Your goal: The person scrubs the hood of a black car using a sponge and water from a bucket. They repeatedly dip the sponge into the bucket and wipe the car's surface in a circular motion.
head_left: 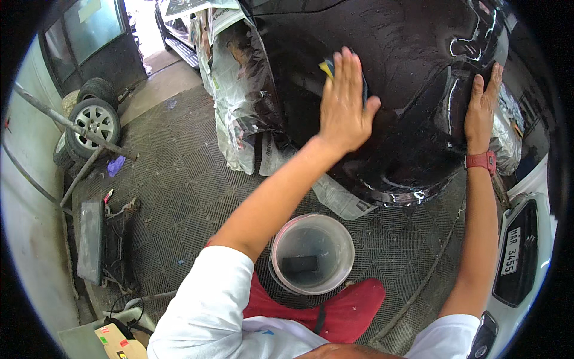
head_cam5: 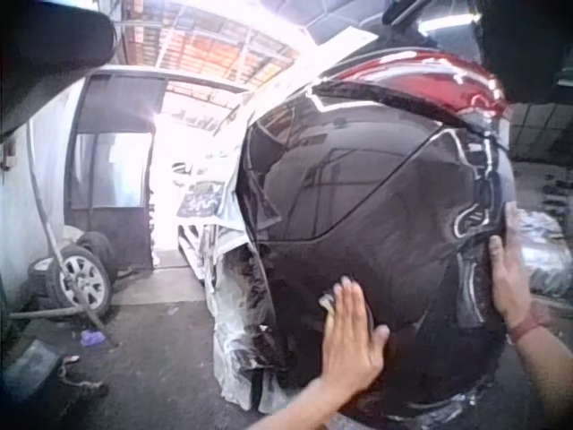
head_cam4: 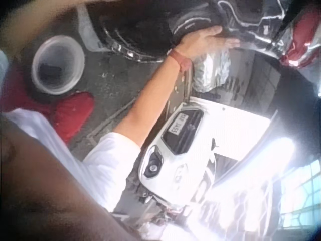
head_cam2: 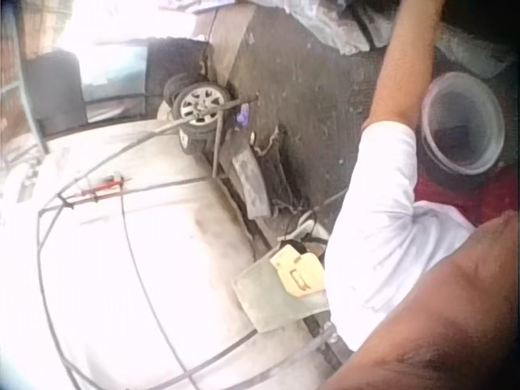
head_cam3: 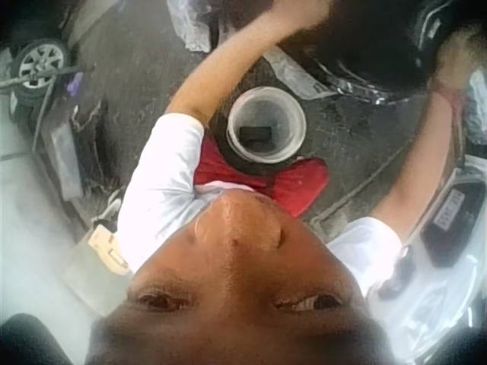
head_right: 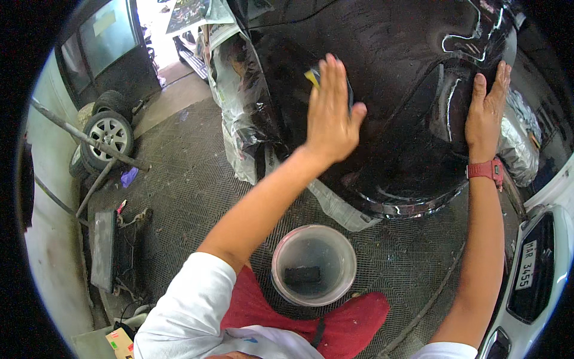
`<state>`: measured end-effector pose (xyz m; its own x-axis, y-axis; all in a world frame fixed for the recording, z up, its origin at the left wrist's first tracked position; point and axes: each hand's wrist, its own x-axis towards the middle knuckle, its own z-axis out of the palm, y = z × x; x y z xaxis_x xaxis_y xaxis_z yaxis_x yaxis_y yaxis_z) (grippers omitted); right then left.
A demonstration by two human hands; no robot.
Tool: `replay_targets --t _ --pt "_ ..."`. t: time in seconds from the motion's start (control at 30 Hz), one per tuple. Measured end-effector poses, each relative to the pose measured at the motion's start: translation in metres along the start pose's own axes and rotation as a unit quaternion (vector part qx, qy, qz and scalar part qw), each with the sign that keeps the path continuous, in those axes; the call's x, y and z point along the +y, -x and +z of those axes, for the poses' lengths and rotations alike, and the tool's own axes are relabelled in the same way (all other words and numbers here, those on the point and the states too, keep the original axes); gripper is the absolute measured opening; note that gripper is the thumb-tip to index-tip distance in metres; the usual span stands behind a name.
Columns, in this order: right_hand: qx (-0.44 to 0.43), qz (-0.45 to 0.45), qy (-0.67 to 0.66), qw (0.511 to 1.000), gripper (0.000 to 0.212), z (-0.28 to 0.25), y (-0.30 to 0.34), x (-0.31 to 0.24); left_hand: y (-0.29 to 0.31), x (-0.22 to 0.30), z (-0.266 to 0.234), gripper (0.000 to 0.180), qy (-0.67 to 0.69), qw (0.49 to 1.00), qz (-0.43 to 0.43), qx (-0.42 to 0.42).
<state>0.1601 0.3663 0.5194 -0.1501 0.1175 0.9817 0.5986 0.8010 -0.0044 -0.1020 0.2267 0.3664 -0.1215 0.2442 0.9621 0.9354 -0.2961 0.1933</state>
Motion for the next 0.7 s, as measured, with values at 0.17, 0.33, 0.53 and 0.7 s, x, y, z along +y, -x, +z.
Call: replay_targets --t 0.17,0.33,0.53,0.7 --pt "0.002 -0.014 -0.021 1.0 0.072 -0.001 -0.002 -0.009 -0.053 -0.008 -0.004 0.078 -0.026 0.999 -0.017 0.033" --pt "0.02 -0.011 -0.002 1.0 0.073 0.004 0.001 -0.007 0.043 -0.014 -0.014 0.087 0.001 0.991 0.089 -0.101" --pt "0.037 -0.024 -0.017 0.999 0.072 0.0 0.001 -0.008 -0.112 0.009 -0.003 0.08 -0.008 0.978 0.206 -0.001" --pt "-0.003 0.037 -0.046 0.998 0.073 -0.014 0.0 -0.035 0.047 -0.009 -0.01 0.084 0.003 0.972 0.188 -0.138"
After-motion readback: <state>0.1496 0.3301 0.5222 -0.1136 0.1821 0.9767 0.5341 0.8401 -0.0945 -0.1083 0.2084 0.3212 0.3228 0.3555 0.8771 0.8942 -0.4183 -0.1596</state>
